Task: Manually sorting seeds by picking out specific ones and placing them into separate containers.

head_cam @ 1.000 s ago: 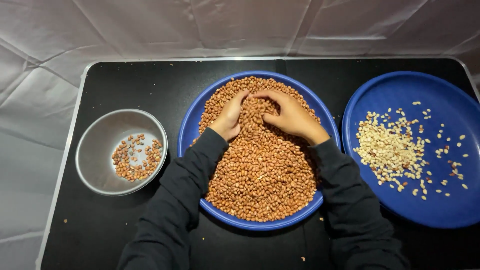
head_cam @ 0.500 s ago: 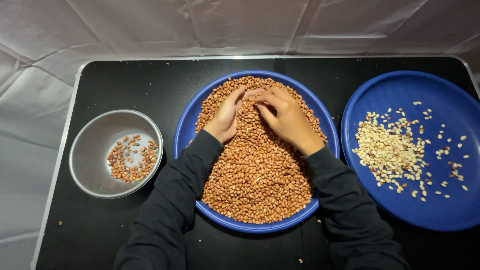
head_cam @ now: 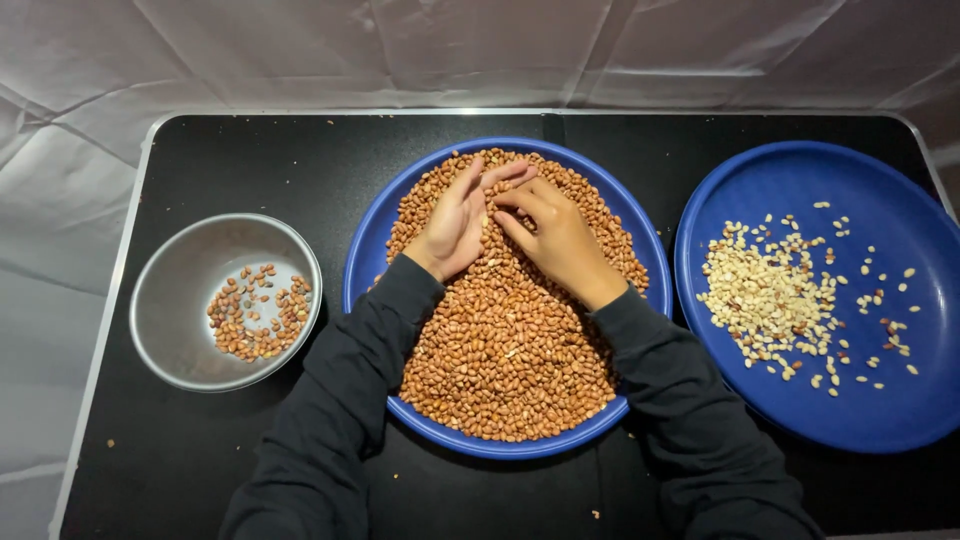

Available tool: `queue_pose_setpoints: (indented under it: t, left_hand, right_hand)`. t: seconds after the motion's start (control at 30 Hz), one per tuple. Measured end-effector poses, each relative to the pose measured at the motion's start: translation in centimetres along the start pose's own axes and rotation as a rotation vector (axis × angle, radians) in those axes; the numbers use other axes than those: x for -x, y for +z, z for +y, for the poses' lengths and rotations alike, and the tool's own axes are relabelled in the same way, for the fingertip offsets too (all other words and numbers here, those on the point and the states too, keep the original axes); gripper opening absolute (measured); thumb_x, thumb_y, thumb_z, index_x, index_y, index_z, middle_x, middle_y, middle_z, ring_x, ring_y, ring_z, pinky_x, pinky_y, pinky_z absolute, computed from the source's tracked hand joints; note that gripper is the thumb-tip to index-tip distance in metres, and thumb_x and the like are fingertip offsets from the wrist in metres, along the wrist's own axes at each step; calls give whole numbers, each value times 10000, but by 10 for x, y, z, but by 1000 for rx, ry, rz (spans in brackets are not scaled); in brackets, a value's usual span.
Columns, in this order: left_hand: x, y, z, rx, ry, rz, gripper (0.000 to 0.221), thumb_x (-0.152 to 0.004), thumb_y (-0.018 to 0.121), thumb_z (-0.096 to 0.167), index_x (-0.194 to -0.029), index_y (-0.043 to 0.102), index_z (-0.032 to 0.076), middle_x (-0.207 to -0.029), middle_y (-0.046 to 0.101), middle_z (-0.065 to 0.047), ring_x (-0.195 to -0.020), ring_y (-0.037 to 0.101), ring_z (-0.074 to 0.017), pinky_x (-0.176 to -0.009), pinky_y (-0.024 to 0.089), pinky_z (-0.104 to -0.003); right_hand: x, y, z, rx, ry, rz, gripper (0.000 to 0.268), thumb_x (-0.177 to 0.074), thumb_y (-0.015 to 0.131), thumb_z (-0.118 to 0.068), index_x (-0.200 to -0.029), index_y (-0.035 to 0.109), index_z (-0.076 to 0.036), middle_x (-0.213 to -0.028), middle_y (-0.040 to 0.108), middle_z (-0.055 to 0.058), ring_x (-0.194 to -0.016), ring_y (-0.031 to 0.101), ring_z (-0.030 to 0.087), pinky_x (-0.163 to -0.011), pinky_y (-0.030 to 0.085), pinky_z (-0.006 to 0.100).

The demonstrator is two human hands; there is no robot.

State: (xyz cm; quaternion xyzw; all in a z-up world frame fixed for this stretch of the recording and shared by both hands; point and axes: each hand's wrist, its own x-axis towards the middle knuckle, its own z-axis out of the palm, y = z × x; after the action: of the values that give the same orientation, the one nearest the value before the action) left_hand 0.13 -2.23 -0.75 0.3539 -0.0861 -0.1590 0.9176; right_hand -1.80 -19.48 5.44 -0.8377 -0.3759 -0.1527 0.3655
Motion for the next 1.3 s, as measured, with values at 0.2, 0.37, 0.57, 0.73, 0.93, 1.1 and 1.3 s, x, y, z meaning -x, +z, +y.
queue_pose_setpoints:
  t: [0.2,0.37,0.57,0.73,0.93,1.1,1.3]
  left_hand:
    - [-3,-9,-3,22,-21,-46,697,-1087,382,543,-1529,446,9,-1510,517,-221,-1330,586,-389,-1090,513,-542]
    - [-1,-9,1,4,-4,-101,683,-1089,386,542,-1556,424,43,-1508,513,-211,-1364,546,-393,-1132,466,-548]
    - [4,-3,7,18,-13,-193,716,-1083,354,567,-1593,380,64,-1620,395,-139,-1433,483,-359,-1194,392,-536]
    - [5,-8,7,47,-38,-248,758,-1061,358,620,-1611,360,99,-1633,382,-113,-1452,468,-335,-1215,364,-517]
    - [10,2,13,45,-56,-243,799,-1025,353,647,-1631,310,129,-1659,320,-81,-1468,444,-314,-1226,345,-501]
    - [12,7,13,8,-78,-200,814,-999,380,660,-1622,342,137,-1645,369,-74,-1389,523,-263,-1185,393,-434]
    - [4,-11,9,17,-113,-76,743,-1036,414,600,-1551,458,67,-1605,423,-140,-1376,526,-327,-1193,371,-471]
  right_hand:
    - [-1,4,2,16,-11,13,136,-936,776,-153,-1064,753,-112,-922,656,111,-845,685,310,-786,578,415]
    - [-1,6,8,-3,-18,-4,162,-919,792,-144,-1057,726,-92,-904,647,104,-863,684,324,-781,573,425]
    - [-1,7,14,-59,6,-4,160,-903,797,-144,-1035,724,-92,-879,642,101,-823,675,298,-737,568,413]
    - [0,9,18,-124,42,-13,173,-883,809,-151,-1005,710,-81,-861,641,106,-780,670,285,-699,563,404]
    - [-4,6,15,-167,65,-3,181,-868,819,-184,-982,712,-93,-839,633,83,-744,666,241,-671,553,377]
    - [-3,4,10,-157,30,-22,166,-844,830,-170,-933,703,-113,-832,631,79,-744,667,274,-678,552,387]
    - [2,4,14,-147,64,-28,118,-857,804,-166,-877,694,-131,-805,642,55,-744,682,252,-651,550,342]
